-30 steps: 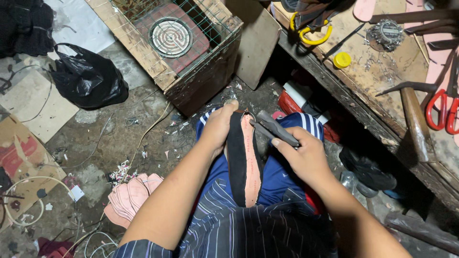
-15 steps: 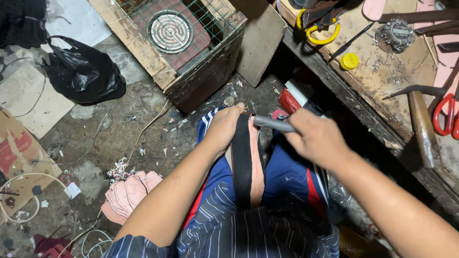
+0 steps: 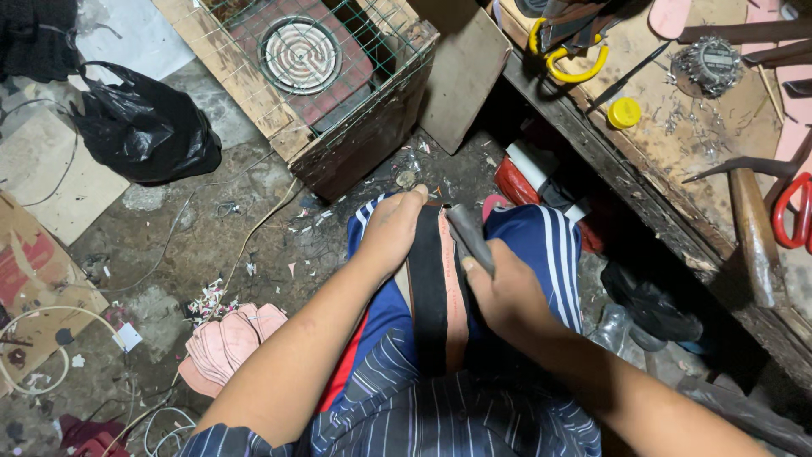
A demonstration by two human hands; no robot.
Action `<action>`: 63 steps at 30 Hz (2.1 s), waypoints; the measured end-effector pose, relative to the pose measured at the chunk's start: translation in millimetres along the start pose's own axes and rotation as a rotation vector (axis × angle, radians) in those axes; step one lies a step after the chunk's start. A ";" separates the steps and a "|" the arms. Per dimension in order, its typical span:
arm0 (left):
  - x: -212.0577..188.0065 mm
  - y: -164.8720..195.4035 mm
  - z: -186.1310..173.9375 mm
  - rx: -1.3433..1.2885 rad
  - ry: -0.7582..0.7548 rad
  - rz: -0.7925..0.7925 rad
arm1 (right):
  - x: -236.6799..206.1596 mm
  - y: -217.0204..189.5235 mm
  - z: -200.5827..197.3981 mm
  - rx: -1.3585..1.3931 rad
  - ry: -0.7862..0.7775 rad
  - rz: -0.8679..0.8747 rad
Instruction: The person sits on the floor and works a shoe upper over a wooden last, using pliers to pull the material and a hammer to tap and set it. They then fit a pink insole board into the shoe, press it in place, and set the finished shoe on a rack with other lasted shoes.
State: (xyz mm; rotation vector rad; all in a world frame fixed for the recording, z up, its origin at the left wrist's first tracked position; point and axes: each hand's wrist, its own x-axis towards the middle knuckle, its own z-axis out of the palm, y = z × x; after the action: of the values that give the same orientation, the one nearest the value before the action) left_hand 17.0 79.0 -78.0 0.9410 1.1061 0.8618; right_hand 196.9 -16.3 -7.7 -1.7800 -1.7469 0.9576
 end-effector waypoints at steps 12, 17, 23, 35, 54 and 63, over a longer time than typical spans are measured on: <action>-11.8 14.9 4.7 -0.141 0.018 -0.152 | -1.6 -31.9 -42.5 -0.461 -0.127 -0.212; -19.1 16.0 -4.1 -0.305 0.023 -0.185 | -27.9 -35.2 -108.1 -0.338 -0.023 -0.227; -19.5 11.1 -15.3 -0.441 -0.009 -0.217 | -86.8 1.5 -134.4 -0.490 -0.114 0.130; -47.3 30.6 10.5 -0.474 -0.042 -0.045 | -83.7 29.2 -80.2 0.470 -0.454 0.189; -80.0 75.4 32.5 -0.080 -0.361 0.171 | -115.0 -94.9 -96.5 1.549 -0.628 0.808; -84.6 75.7 40.0 -0.062 -0.442 0.200 | -129.2 -77.9 -114.7 1.536 -0.636 0.685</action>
State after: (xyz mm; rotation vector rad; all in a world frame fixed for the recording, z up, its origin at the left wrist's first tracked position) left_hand 28.8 21.9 27.3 1.1367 0.6105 0.7931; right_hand 237.8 -121.1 144.8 -0.9049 -0.0902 2.3676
